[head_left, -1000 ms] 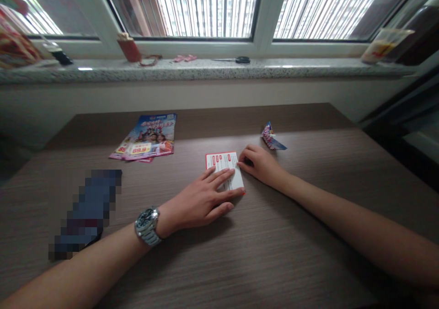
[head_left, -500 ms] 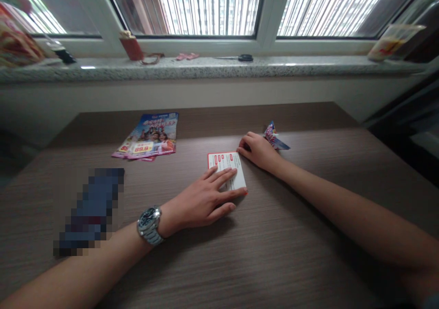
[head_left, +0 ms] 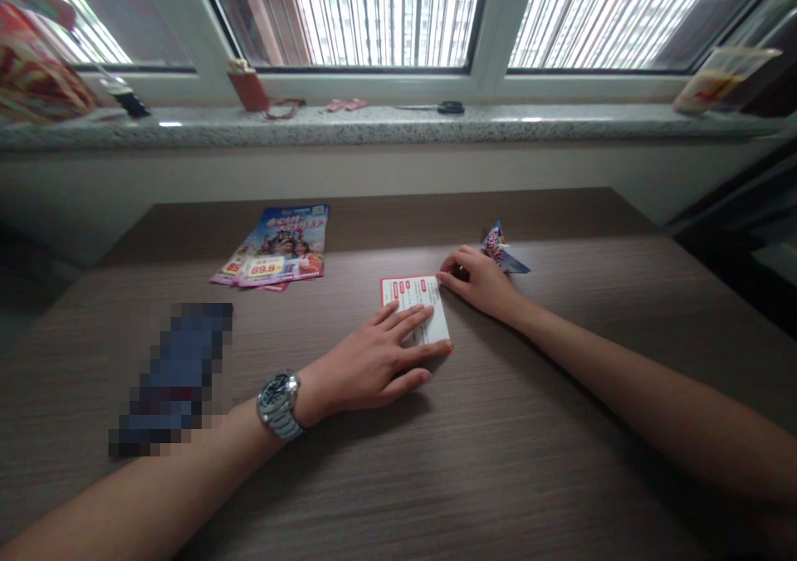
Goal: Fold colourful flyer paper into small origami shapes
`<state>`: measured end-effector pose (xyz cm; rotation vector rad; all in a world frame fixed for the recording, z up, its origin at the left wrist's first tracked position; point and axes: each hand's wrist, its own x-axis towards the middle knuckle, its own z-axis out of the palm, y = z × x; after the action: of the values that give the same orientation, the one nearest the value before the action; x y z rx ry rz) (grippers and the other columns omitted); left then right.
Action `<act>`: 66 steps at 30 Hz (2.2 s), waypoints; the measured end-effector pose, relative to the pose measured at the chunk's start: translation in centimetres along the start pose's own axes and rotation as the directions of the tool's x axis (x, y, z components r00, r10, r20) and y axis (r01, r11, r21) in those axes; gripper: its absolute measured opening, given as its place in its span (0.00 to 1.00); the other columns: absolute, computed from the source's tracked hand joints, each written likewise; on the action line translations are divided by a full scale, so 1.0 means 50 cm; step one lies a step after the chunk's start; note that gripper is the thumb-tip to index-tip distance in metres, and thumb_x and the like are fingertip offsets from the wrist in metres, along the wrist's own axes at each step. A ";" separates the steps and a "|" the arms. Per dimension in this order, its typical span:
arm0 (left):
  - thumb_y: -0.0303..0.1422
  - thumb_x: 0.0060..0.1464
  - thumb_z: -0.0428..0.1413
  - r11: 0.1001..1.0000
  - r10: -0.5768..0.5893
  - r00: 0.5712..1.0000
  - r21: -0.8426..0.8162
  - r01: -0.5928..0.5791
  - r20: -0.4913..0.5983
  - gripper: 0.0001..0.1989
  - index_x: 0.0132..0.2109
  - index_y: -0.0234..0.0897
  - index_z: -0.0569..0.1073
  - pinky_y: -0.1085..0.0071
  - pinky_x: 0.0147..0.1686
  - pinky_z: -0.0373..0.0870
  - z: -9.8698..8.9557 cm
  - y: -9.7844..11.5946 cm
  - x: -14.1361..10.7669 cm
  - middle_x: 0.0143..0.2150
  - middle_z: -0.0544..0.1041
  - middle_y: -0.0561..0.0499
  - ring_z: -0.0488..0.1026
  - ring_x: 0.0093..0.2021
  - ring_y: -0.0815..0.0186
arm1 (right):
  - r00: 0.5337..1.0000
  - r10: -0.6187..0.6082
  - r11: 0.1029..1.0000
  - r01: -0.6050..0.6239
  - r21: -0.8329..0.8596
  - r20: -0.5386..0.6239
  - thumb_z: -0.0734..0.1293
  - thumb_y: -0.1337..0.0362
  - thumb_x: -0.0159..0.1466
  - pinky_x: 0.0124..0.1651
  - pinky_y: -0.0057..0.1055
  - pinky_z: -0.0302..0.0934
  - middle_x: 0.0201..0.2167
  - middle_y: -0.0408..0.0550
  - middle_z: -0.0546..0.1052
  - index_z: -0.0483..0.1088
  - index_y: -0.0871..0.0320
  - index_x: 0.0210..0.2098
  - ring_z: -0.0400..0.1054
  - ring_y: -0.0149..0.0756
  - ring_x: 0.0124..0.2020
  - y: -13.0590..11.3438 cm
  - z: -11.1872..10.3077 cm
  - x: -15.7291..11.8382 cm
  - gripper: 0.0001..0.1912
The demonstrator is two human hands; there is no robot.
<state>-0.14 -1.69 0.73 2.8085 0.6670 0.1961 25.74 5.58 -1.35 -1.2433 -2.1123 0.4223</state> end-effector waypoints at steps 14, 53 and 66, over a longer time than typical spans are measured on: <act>0.46 0.70 0.47 1.000 0.008 1.000 0.006 -0.007 -0.009 0.25 0.70 0.52 0.62 0.48 0.72 0.47 0.004 -0.004 -0.001 0.76 0.52 0.46 0.52 0.74 0.51 | 0.977 -0.160 0.986 0.151 0.073 0.140 0.67 0.67 0.69 0.61 0.48 0.66 0.56 0.54 0.77 0.76 0.52 0.53 0.71 0.45 0.58 -0.045 -0.017 -0.107 0.14; 0.36 0.64 0.57 0.997 -0.076 0.980 -0.019 0.074 -0.185 0.20 0.61 0.40 0.70 0.51 0.66 0.65 0.009 -0.024 -0.007 0.63 0.73 0.46 0.72 0.61 0.56 | 0.897 -0.377 0.926 0.362 0.108 0.231 0.72 0.58 0.66 0.66 0.48 0.63 0.62 0.58 0.73 0.71 0.55 0.59 0.66 0.47 0.64 -0.038 -0.028 -0.132 0.23; 0.32 0.64 0.56 0.998 -0.051 0.977 -0.057 0.040 -0.209 0.16 0.58 0.36 0.71 0.54 0.61 0.70 0.004 -0.035 -0.009 0.61 0.74 0.43 0.72 0.60 0.56 | 0.913 -0.369 0.926 0.344 0.158 0.175 0.63 0.67 0.72 0.63 0.41 0.67 0.52 0.49 0.81 0.75 0.53 0.52 0.73 0.41 0.59 -0.046 -0.029 -0.136 0.12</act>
<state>-1.24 -0.44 0.06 2.7427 0.7591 0.5010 27.56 -1.52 -1.48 -0.7438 -2.3841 0.5227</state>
